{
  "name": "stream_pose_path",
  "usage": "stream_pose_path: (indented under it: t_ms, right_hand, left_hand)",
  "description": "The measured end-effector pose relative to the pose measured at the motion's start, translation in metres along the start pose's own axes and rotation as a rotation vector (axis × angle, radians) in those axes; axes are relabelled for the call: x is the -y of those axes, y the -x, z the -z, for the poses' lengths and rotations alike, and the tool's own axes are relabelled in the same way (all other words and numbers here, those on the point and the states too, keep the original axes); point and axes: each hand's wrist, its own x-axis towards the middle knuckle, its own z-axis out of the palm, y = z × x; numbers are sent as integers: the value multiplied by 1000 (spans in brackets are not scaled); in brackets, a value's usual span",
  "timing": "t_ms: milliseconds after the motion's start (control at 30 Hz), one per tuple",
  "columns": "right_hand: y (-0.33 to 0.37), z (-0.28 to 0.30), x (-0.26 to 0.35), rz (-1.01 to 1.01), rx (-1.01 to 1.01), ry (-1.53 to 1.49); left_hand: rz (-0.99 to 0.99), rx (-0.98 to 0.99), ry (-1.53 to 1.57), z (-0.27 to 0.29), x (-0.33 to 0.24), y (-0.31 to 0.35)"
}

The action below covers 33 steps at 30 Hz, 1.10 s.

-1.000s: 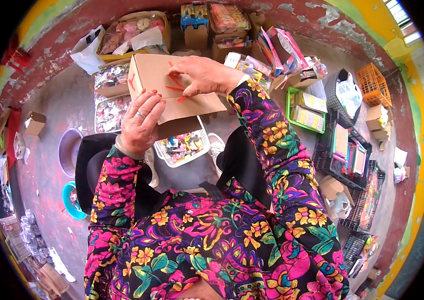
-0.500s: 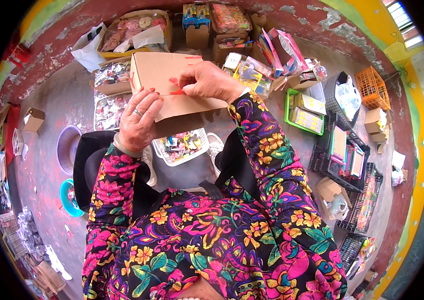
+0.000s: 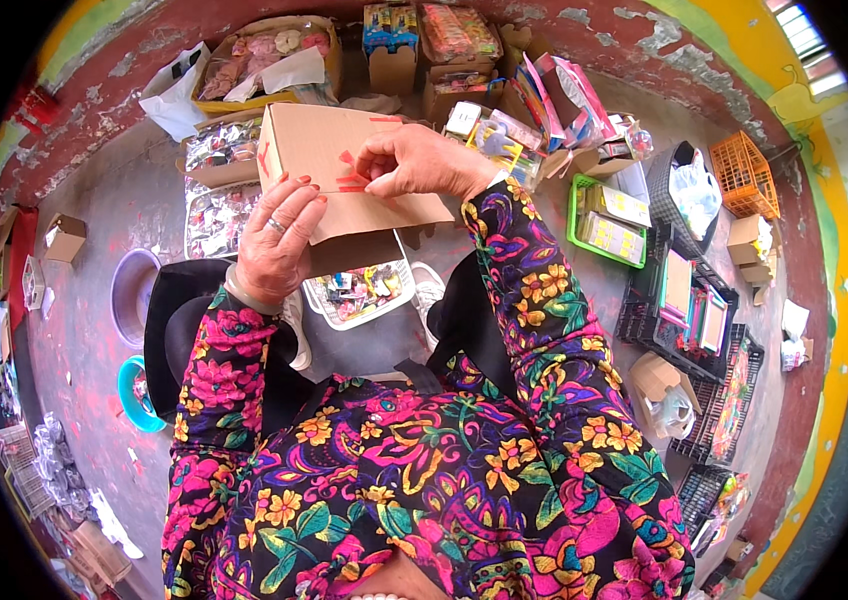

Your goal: The person sits on the floor and sorts small colorful items from a white plastic basket into a cardboard box. They pick up items individually, inspect them, and place them into the box, occasionally handling the box itself.

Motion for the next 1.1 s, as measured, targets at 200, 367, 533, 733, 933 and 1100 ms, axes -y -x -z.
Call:
stream_pose_path:
  t_ms: [200,367,533,733,933,1100]
  right_hand:
    - [-4,-18,-4,89,-180,189]
    - [-10,-3,-23,-22,-267,235]
    - [4,36,-55,-86,-507,141]
    - [-9,31,-70,23,-530,116]
    - [-16,27,-69,32,-455,270]
    - [-11,30,-68,-18,-398,181]
  left_hand:
    - [-11,3,7,0,-1,-1]
    - [-9,-2,22,5,-2,0]
    - [-30,4,26,6,-4,-2]
    - [-42,-4,41,9,-9,-6]
    - [-41,-15,34,9,-9,-5]
    - [-51,-19,34,9,-10,-6]
